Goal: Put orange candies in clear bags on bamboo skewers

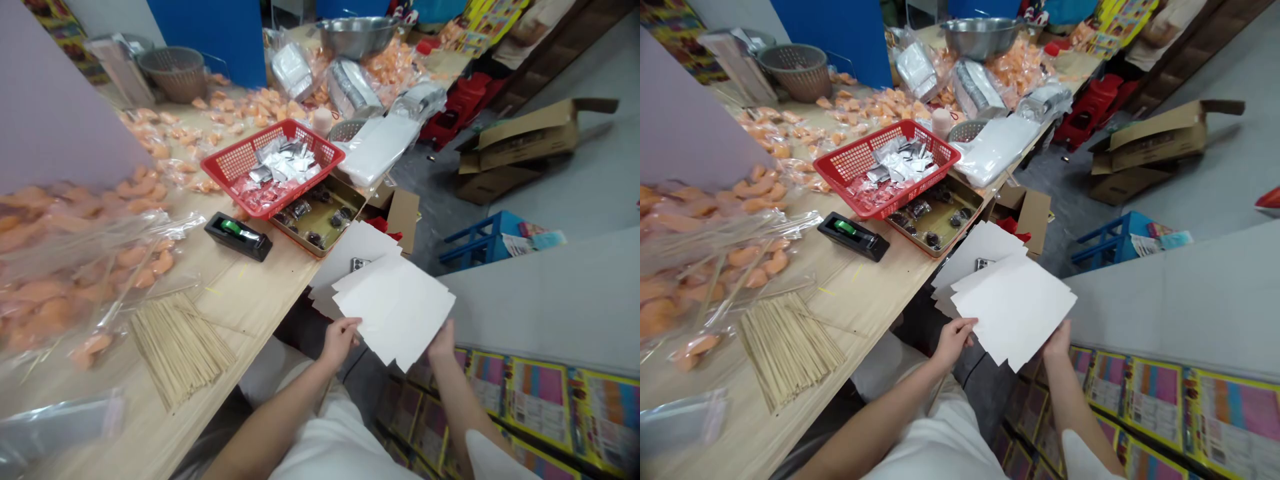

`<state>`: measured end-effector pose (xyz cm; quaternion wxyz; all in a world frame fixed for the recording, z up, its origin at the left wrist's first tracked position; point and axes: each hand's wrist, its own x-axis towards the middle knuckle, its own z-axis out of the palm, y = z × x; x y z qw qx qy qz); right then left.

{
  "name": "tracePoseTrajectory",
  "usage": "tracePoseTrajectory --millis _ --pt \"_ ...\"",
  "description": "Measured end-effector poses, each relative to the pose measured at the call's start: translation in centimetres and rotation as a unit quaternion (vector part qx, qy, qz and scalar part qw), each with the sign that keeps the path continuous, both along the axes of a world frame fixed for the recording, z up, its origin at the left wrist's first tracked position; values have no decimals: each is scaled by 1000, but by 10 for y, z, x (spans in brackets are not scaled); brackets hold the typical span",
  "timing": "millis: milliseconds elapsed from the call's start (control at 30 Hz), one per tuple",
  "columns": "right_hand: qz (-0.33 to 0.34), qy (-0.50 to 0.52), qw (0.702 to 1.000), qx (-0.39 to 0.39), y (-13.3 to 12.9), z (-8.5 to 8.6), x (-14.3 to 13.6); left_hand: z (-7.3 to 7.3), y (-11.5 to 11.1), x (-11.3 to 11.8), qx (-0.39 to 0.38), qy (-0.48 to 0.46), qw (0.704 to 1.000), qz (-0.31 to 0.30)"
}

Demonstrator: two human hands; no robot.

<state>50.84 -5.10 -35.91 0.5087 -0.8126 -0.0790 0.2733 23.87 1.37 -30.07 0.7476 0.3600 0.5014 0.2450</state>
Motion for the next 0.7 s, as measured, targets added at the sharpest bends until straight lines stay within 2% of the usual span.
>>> tracePoseTrajectory --millis 133,200,267,367,433,533,633,700 --pt "-22 80 993 86 15 12 17 -4 -3 -1 -19 36 999 -10" --pt "-18 83 992 98 23 12 21 -2 -1 -1 -37 43 998 -21" --pt "0 88 992 90 30 6 20 4 5 -4 -60 46 996 -36" --pt "18 93 994 57 38 -13 13 17 18 -16 -71 43 996 -42" --pt "23 80 996 30 42 -27 9 32 25 -31 -54 40 997 -25" --pt "39 42 998 -1 46 -42 7 66 28 -61 5 19 1000 9" --pt "75 9 997 -17 50 -46 13 103 18 -92 83 -26 995 42" --pt "99 -8 995 -28 53 -45 18 122 9 -111 113 -26 990 75"
